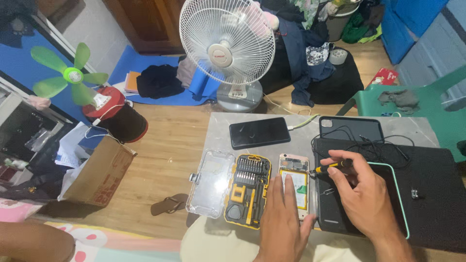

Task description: The person removes a mint-green case from a smartphone, then uses a screwdriver from a toolkit to unscrew and open the back of a white smartphone, exposing the battery and internal components.

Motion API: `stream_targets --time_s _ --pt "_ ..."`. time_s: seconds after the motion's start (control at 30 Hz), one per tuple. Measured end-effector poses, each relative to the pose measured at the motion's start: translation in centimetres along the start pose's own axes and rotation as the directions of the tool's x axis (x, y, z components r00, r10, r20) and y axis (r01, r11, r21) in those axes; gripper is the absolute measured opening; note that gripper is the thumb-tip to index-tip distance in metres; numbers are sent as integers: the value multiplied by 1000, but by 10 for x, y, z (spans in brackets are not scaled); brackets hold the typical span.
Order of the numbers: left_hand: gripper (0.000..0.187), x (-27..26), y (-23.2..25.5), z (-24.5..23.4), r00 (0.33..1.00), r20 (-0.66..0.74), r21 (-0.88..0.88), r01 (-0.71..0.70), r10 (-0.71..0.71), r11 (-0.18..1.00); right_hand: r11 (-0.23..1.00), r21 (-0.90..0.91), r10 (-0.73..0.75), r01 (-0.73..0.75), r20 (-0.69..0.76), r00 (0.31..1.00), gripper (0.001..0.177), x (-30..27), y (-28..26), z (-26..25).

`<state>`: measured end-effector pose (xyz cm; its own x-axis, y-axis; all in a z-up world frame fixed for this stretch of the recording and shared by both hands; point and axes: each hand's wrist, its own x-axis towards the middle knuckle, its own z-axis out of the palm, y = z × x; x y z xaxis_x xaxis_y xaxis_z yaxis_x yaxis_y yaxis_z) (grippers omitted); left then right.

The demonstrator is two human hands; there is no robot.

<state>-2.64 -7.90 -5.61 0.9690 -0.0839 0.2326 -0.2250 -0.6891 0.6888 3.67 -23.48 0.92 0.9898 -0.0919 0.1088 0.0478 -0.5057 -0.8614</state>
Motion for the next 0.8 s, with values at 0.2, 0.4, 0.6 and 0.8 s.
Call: stream_targets --time_s 0.2,0.4,0.6,0.8 --pt "98 1 3 -2 1000 8 17 14 -14 1000 997 -74 -31 34 41 999 34 3 -4 -1" --pt "95 -1 5 -5 1000 -16 33 -19 19 999 997 -18 -74 76 91 993 37 2 -10 0" --pt "94 -2 6 -2 999 -50 47 -14 16 999 994 106 15 -24 88 996 38 12 0 3" --pt "96 -5 0 3 998 -51 -43 31 -33 999 934 337 -129 117 14 992 40 15 10 1"
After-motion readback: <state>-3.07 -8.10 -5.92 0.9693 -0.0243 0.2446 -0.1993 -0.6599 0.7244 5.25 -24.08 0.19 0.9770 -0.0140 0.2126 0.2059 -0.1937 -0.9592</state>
